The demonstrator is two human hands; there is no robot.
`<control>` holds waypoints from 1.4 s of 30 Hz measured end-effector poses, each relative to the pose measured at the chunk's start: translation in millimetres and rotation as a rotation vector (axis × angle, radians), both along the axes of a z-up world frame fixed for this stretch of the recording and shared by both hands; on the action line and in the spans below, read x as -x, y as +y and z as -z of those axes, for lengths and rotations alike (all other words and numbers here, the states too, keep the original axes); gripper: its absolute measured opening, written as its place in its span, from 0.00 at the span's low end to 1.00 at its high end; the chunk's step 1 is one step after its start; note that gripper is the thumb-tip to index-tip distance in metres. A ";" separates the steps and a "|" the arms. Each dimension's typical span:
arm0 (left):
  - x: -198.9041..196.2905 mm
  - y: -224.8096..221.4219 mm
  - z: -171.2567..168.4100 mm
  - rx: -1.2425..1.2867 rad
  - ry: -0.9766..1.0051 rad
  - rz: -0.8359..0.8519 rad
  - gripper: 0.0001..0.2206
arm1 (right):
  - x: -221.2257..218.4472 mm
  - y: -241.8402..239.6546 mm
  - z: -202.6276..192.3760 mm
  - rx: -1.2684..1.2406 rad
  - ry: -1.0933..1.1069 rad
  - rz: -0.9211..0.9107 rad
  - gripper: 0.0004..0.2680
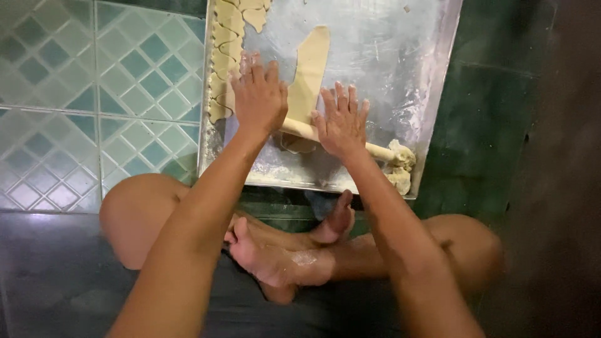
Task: Rolling out dough and cutting it into small shapes using a cutter on a metal tray
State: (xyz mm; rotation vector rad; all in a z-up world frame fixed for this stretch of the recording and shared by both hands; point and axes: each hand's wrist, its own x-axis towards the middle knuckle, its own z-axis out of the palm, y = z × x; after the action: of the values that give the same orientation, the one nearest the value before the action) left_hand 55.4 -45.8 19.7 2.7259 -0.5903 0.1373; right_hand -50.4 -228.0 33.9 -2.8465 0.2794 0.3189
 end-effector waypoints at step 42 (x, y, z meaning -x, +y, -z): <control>92.4 72.8 -10.2 0.310 0.323 0.121 0.10 | 75.8 -9.0 14.0 0.433 -0.623 -0.091 0.02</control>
State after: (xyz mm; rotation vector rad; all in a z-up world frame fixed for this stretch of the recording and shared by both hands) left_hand -37.0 27.0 29.9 2.3390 -0.5819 -0.2204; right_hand -126.2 -236.9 19.9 -3.1886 0.0947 -0.6891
